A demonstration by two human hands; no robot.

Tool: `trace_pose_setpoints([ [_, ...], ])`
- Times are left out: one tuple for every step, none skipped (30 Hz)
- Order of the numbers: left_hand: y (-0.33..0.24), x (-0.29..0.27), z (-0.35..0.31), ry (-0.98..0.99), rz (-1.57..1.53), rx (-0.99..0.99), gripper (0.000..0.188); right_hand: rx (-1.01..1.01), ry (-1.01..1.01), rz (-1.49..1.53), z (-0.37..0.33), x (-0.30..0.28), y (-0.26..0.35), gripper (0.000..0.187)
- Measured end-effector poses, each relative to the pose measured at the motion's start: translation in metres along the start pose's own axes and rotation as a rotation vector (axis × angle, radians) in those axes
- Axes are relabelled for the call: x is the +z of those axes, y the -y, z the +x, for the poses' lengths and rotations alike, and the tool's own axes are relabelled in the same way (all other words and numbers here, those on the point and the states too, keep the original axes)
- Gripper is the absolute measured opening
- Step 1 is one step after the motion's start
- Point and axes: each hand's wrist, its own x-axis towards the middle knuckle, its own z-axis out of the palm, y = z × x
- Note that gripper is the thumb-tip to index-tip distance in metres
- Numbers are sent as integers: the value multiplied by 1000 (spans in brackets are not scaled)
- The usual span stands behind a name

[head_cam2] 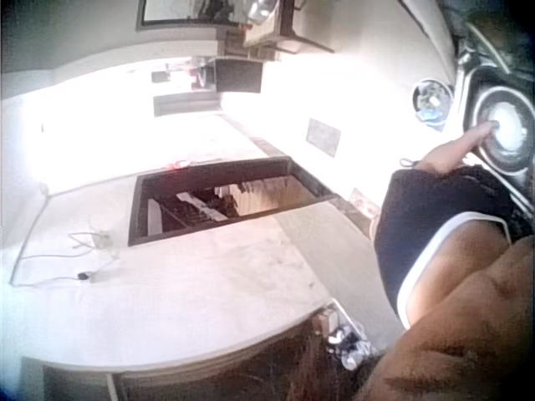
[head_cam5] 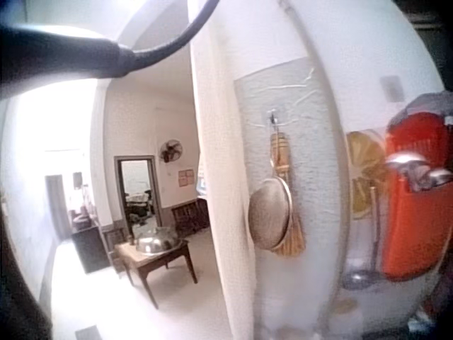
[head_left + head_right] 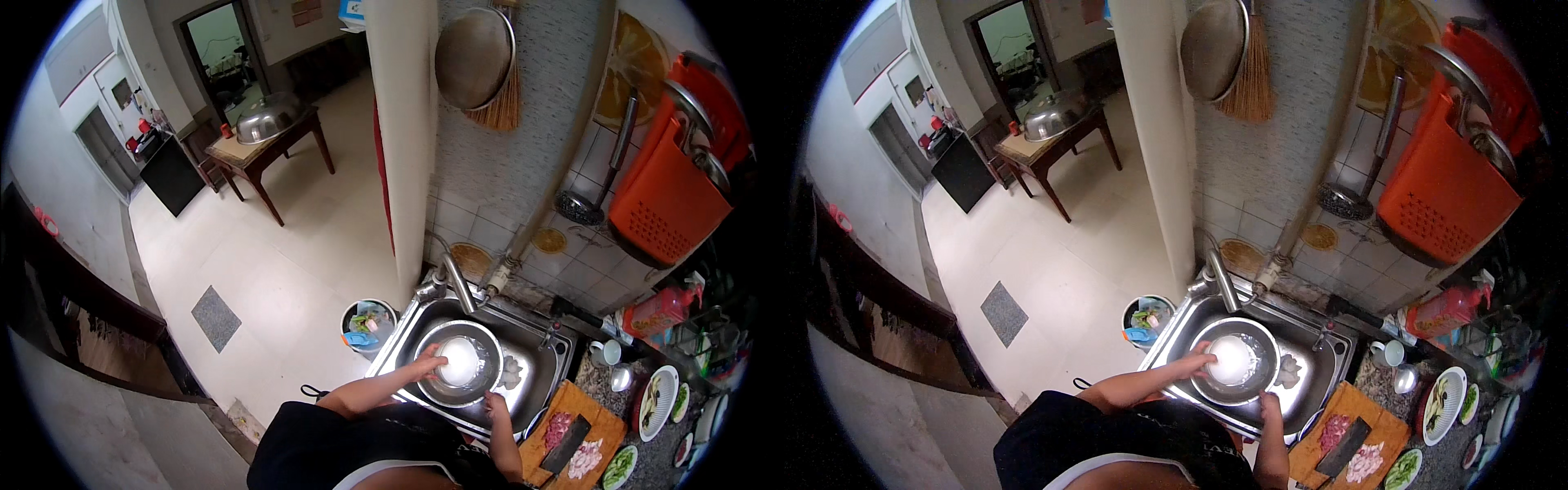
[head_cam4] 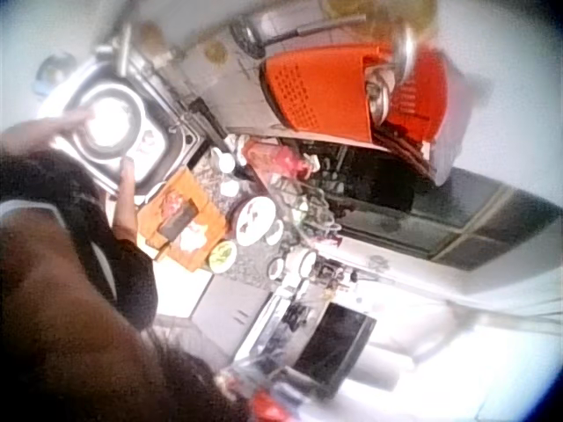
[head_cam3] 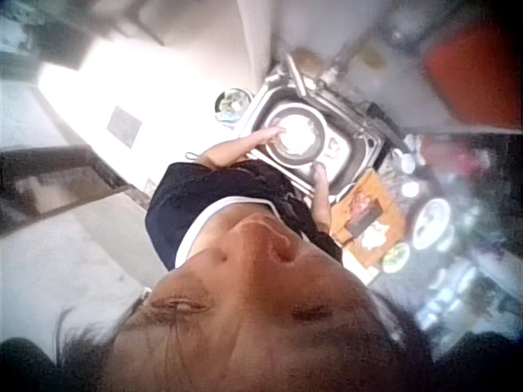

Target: The person chops meat on a wooden board using a cleaver, washes a bowl in a sink, and then mixes the meat in a bowl by hand after adding ingredients from a packet and a bottle.

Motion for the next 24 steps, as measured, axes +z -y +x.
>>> trace_pose_setpoints([
  [-2,1,-8,-68,88,35,61,149,107,77,12,-5,-13,23],
  [16,-8,6,-135,248,191,57,83,62,-1,21,0,-21,21],
  [12,-6,1,-213,425,291,57,21,10,-70,22,5,-26,21],
  [9,-5,-5,-289,604,393,57,-3,-19,19,22,8,-30,22],
  [4,-3,-13,-362,784,496,57,-28,-48,110,13,19,-24,24],
  [3,-3,-19,-403,810,519,58,-46,-79,204,0,30,-15,26],
  [7,-9,-14,-421,857,572,57,-112,-111,207,-11,41,-2,32],
  [9,-11,-4,-426,847,622,55,-309,-100,300,9,41,-8,36],
  [12,-14,2,-427,843,662,54,-500,-173,403,15,54,-6,36],
  [6,-18,-8,-456,842,671,52,-570,21,248,-9,61,20,32],
  [14,-23,-1,-482,807,699,52,-519,-23,99,-9,62,33,27],
  [13,-26,-4,-465,788,749,52,-616,34,272,-34,77,55,23],
  [30,-40,9,-448,714,747,52,-579,-183,-368,-54,78,79,17],
  [19,-20,12,-386,673,807,53,-812,-194,-167,27,49,39,17],
  [11,-32,-2,-337,730,710,52,-868,-305,-400,-22,68,68,19],
  [47,-65,27,-334,476,582,49,-965,-278,-463,-68,85,95,18],
  [34,-52,16,-271,388,491,46,-939,-291,-533,-76,79,103,17],
  [24,-47,4,-249,340,488,46,-962,-308,-632,-102,83,119,16],
  [16,-39,-4,-220,288,489,46,-1016,-299,-708,-113,79,126,15],
  [9,-34,-11,-216,257,460,46,-1047,-254,-810,-122,79,133,13],
  [7,-32,-15,-220,222,429,46,-1075,-231,-903,-139,79,140,12],
  [10,-37,-13,-207,241,432,45,-1103,-201,-998,-159,79,147,11],
  [9,-37,-12,-192,261,431,44,-1127,-176,-1097,-171,75,149,10],
  [8,-35,-11,-170,283,432,44,-1190,-235,-1223,-170,72,140,7],
])
